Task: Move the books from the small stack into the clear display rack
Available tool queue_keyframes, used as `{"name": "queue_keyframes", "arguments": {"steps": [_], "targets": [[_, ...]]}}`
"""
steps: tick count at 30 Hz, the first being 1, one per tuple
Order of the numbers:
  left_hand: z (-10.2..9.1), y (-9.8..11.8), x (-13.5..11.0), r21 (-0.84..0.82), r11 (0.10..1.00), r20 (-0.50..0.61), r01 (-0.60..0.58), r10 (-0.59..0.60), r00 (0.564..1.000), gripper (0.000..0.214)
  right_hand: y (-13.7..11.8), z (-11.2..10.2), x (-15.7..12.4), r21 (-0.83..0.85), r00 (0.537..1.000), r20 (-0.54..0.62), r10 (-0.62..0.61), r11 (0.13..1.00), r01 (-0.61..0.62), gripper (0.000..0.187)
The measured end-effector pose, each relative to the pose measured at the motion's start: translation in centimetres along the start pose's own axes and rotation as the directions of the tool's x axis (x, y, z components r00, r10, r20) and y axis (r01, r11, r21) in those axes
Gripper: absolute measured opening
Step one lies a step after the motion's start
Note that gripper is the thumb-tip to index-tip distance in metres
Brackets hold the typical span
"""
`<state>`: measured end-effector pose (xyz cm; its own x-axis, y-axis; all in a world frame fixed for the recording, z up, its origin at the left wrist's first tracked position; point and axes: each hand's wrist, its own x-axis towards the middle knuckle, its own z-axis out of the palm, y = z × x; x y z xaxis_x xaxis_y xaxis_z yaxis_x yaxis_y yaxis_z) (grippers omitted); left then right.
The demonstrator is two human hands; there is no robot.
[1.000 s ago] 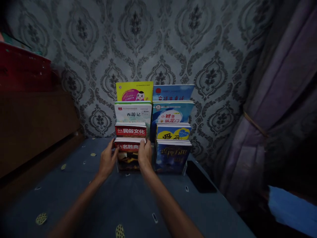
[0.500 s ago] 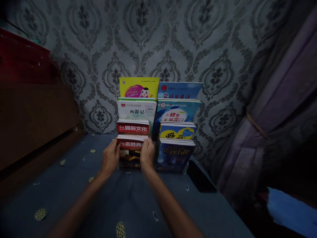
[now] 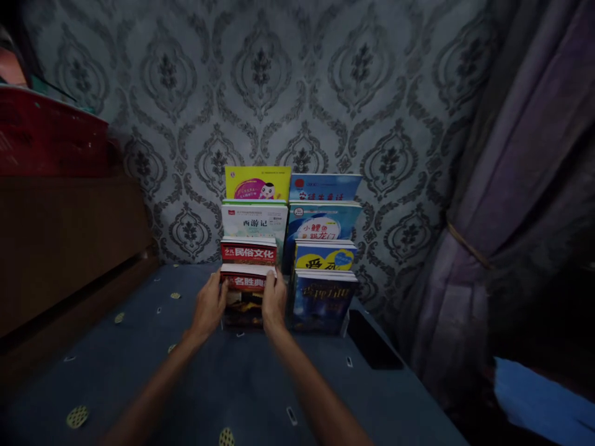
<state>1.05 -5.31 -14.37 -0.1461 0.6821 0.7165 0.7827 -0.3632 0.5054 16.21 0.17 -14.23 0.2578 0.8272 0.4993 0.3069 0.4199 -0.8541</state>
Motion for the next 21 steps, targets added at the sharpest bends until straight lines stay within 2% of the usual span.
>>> {"name": "queue_keyframes", "arguments": {"steps": [3, 6, 9, 13, 17, 21], "targets": [[-0.1, 0.2, -0.1, -0.020, 1.000, 0.002, 0.002, -0.002, 1.000, 0.037, 0.0, 0.0, 0.0, 0.094, 0.996, -0.018, 0.082, 0.992, -0.080, 0.056], [-0.4, 0.4, 0.6, -0.028, 0.999, -0.017, 0.027, -0.028, 0.999, 0.039, -0.6, -0.2, 0.7, 0.084, 0.996, -0.011, 0.083, 0.993, -0.082, 0.052], [-0.2, 0.7, 2.3, -0.074, 0.996, -0.076, 0.050, -0.056, 0.996, 0.050, -1.2, -0.2, 1.8, 0.037, 0.998, -0.044, 0.036, 0.999, -0.035, 0.049], [1.2, 1.2, 4.4, -0.198, 0.979, -0.095, 0.041, -0.060, 0.994, 0.054, -1.5, 0.4, 2.7, -0.044, 0.995, -0.089, -0.032, 0.999, 0.028, 0.041], [2.5, 1.4, 4.6, -0.243, 0.968, -0.135, 0.055, -0.090, 0.987, 0.054, -1.0, 1.1, 2.8, -0.060, 0.991, -0.125, -0.055, 0.997, 0.048, 0.033], [2.7, 1.0, 4.2, -0.255, 0.966, -0.145, 0.040, -0.079, 0.986, 0.053, -0.5, 1.2, 2.8, -0.044, 0.988, -0.137, -0.078, 0.996, 0.073, 0.030]]}}
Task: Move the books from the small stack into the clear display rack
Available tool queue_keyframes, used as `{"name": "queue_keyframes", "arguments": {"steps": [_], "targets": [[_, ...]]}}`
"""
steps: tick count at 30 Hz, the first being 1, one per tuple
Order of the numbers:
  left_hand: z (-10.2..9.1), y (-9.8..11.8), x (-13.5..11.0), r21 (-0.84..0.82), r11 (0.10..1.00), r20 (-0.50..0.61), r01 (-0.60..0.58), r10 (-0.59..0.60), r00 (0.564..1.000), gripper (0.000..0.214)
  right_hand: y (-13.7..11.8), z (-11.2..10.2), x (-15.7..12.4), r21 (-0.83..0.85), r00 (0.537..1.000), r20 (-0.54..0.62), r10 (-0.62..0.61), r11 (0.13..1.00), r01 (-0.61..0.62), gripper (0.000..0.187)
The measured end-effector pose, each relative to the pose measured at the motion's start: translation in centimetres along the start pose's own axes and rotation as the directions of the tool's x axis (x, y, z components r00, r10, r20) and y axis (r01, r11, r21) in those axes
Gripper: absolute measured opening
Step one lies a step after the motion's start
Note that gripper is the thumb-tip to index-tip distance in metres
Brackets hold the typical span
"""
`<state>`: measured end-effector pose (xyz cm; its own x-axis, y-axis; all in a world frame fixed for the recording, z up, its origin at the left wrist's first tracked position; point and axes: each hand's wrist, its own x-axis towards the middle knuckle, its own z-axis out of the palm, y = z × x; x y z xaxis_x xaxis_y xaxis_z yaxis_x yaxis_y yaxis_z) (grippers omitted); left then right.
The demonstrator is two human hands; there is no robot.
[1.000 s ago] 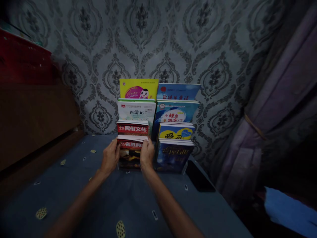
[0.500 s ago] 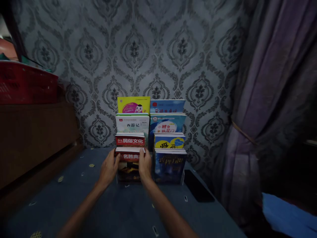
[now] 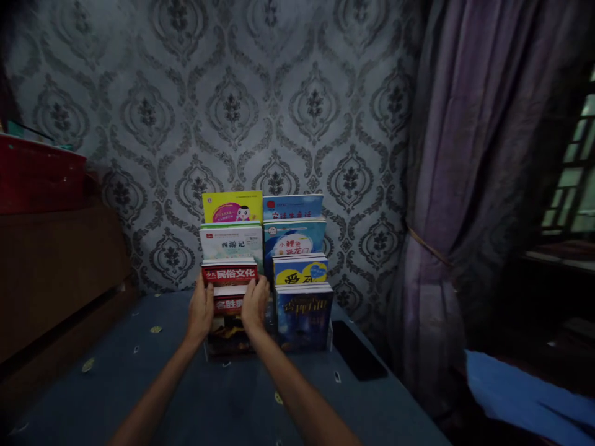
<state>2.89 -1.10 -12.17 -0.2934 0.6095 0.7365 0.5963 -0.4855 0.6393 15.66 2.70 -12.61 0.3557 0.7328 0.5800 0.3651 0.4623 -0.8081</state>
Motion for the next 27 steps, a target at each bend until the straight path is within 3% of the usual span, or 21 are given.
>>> {"name": "queue_keyframes", "arguments": {"steps": [4, 7, 11, 14, 17, 22, 27], "targets": [[-0.5, 0.0, -0.3, 0.052, 0.998, -0.042, -0.035, 0.037, 0.998, 0.059, 0.4, -0.4, -0.1, 0.040, 1.000, 0.001, -0.023, 0.999, 0.023, 0.030], [-0.7, 0.4, -0.6, 0.256, 0.955, -0.111, -0.152, 0.185, 0.976, 0.064, 0.5, -0.8, -0.6, 0.072, 1.000, 0.000, -0.029, 0.997, 0.029, 0.032], [-0.8, 1.4, -0.9, 0.528, 0.760, 0.022, -0.379, 0.434, 0.900, 0.055, 0.4, -0.8, -1.4, 0.171, 1.000, 0.018, -0.012, 0.985, 0.009, 0.042], [-0.7, 1.8, -0.9, 0.605, 0.633, 0.157, -0.482, 0.499, 0.852, 0.049, 0.4, -0.7, -1.7, 0.230, 0.999, 0.031, -0.014, 0.973, 0.006, 0.047], [-0.6, 1.7, -0.9, 0.613, 0.583, 0.243, -0.534, 0.503, 0.829, 0.048, 0.3, -0.8, -1.8, 0.238, 0.998, 0.040, -0.039, 0.971, 0.028, 0.047], [-0.5, 1.4, -0.6, 0.588, 0.611, 0.232, -0.530, 0.501, 0.834, 0.050, 0.1, -1.3, -1.5, 0.241, 0.993, 0.063, -0.100, 0.967, 0.083, 0.045], [-0.7, 1.7, 1.1, 0.451, 0.801, 0.048, -0.394, 0.418, 0.907, 0.061, -0.1, -1.2, -1.0, 0.213, 0.991, 0.038, -0.125, 0.970, 0.114, 0.047]]}}
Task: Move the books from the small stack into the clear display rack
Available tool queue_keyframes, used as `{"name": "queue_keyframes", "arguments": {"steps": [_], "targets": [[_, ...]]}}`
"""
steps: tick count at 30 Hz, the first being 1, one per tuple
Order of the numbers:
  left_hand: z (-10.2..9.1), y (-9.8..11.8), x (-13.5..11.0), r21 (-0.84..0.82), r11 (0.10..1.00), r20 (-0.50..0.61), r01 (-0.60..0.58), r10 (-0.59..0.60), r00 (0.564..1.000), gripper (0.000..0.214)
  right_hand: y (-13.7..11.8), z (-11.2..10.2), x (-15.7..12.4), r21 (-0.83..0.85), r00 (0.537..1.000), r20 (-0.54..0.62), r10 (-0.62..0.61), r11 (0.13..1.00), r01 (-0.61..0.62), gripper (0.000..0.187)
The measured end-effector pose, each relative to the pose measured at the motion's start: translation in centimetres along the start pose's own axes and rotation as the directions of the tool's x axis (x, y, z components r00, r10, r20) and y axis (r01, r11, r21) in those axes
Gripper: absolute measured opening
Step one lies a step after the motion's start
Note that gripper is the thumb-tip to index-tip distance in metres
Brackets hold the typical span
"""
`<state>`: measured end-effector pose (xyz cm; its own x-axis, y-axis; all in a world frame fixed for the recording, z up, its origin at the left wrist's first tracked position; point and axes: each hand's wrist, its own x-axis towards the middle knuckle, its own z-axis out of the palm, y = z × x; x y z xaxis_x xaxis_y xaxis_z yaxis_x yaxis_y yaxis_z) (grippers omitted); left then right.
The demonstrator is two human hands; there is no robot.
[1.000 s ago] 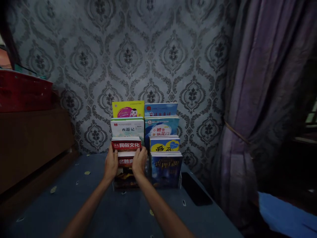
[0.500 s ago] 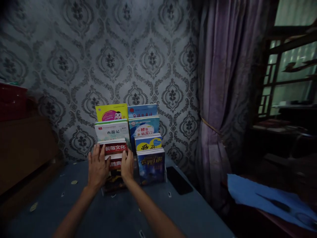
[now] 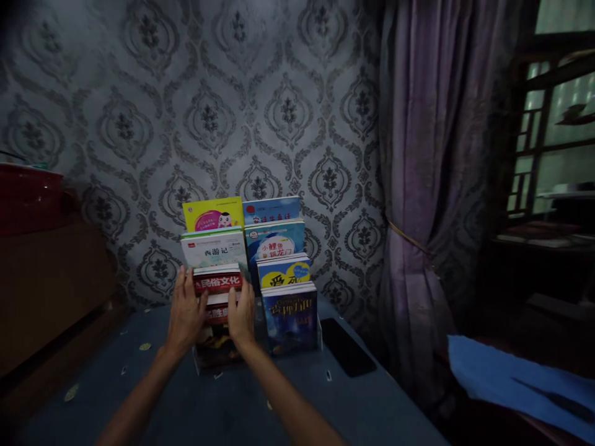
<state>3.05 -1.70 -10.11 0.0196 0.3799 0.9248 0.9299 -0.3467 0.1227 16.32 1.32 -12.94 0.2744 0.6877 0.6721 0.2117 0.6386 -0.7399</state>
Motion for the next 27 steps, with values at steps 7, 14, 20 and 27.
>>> {"name": "queue_keyframes", "arguments": {"steps": [7, 14, 20, 27], "targets": [[-0.8, -0.2, 0.6, -0.099, 0.994, 0.027, 0.050, -0.048, 0.998, 0.060, -0.2, -1.4, -0.5, -0.035, 0.998, 0.052, -0.038, 0.999, 0.040, 0.049], [-1.8, 0.0, -0.5, 0.199, 0.965, -0.005, -0.170, 0.174, 0.985, 0.054, -0.4, -4.9, -3.8, -0.143, 0.982, 0.119, -0.143, 0.977, 0.160, 0.048], [-2.4, -0.4, 5.2, 0.225, 0.953, 0.002, -0.205, 0.210, 0.978, 0.049, -1.6, -8.1, -3.8, -0.159, 0.966, 0.145, -0.216, 0.958, 0.238, 0.044], [-2.5, -2.6, 12.3, -0.315, 0.947, -0.010, 0.056, -0.062, 0.998, 0.053, -1.9, -10.7, -0.9, -0.160, 0.966, 0.098, -0.239, 0.954, 0.253, 0.041]]}}
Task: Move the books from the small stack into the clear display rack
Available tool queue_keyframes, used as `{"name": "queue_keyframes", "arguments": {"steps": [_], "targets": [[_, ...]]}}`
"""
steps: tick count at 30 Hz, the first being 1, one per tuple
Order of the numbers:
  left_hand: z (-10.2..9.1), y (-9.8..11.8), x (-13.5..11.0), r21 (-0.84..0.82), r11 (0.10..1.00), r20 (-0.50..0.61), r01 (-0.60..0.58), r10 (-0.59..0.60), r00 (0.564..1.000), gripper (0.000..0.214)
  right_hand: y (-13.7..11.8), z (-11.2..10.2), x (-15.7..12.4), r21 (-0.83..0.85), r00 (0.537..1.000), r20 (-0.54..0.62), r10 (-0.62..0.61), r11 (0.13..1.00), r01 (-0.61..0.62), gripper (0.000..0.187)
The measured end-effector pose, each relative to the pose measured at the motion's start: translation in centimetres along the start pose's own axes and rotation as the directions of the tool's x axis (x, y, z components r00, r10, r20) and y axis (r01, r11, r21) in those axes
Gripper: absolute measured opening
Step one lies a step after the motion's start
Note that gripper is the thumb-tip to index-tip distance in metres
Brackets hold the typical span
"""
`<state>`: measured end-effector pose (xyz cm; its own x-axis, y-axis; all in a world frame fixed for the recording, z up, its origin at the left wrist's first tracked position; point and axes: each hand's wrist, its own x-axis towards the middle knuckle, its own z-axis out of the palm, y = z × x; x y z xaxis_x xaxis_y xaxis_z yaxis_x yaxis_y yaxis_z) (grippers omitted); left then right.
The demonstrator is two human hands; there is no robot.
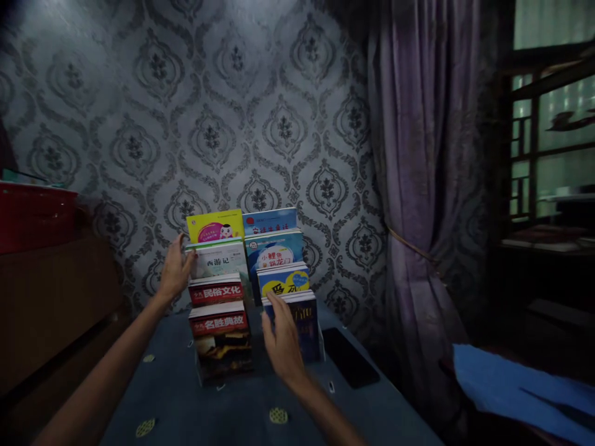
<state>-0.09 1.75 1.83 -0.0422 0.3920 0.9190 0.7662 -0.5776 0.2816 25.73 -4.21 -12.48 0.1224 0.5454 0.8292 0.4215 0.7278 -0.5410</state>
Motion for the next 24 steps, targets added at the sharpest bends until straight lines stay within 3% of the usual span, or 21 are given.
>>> {"name": "queue_keyframes", "arguments": {"steps": [2, 4, 7, 10, 14, 17, 21, 24], "targets": [[-0.1, -1.2, 0.8, -0.245, 0.954, 0.123, 0.173, -0.147, 0.982, 0.051, 0.0, 0.2, 1.9, 0.030, 1.000, 0.025, -0.012, 0.999, 0.011, 0.041], [-0.4, -2.1, 0.9, -0.402, 0.857, 0.269, 0.323, -0.227, 0.936, 0.053, -0.2, 0.8, 4.2, 0.077, 0.998, 0.066, -0.020, 0.997, 0.015, 0.041], [-0.9, -3.0, 0.5, -0.490, 0.733, 0.434, 0.472, -0.265, 0.861, 0.064, -0.7, 2.3, 7.3, 0.141, 0.992, 0.129, -0.012, 0.990, -0.006, 0.041], [-1.3, -3.3, 0.0, -0.511, 0.669, 0.526, 0.540, -0.253, 0.812, 0.071, -0.9, 4.2, 9.0, 0.160, 0.984, 0.178, 0.024, 0.986, -0.053, 0.043], [-1.3, -3.6, -0.2, -0.544, 0.641, 0.534, 0.541, -0.233, 0.813, 0.068, -0.8, 5.7, 9.3, 0.169, 0.980, 0.183, 0.083, 0.979, -0.115, 0.044], [-1.2, -3.7, -0.1, -0.545, 0.643, 0.526, 0.538, -0.238, 0.817, 0.070, -1.0, 5.3, 8.5, 0.216, 0.979, 0.191, 0.070, 0.970, -0.112, 0.041], [-1.0, -3.9, -0.5, -0.523, 0.685, 0.481, 0.507, -0.253, 0.839, 0.069, -1.2, 2.4, 7.0, 0.223, 0.986, 0.157, 0.060, 0.970, -0.095, 0.037], [-0.9, -4.3, -2.2, -0.472, 0.749, 0.316, 0.465, -0.349, 0.882, 0.067, -0.4, -0.6, 5.8, 0.177, 0.992, 0.074, 0.100, 0.978, -0.112, 0.034]]}}
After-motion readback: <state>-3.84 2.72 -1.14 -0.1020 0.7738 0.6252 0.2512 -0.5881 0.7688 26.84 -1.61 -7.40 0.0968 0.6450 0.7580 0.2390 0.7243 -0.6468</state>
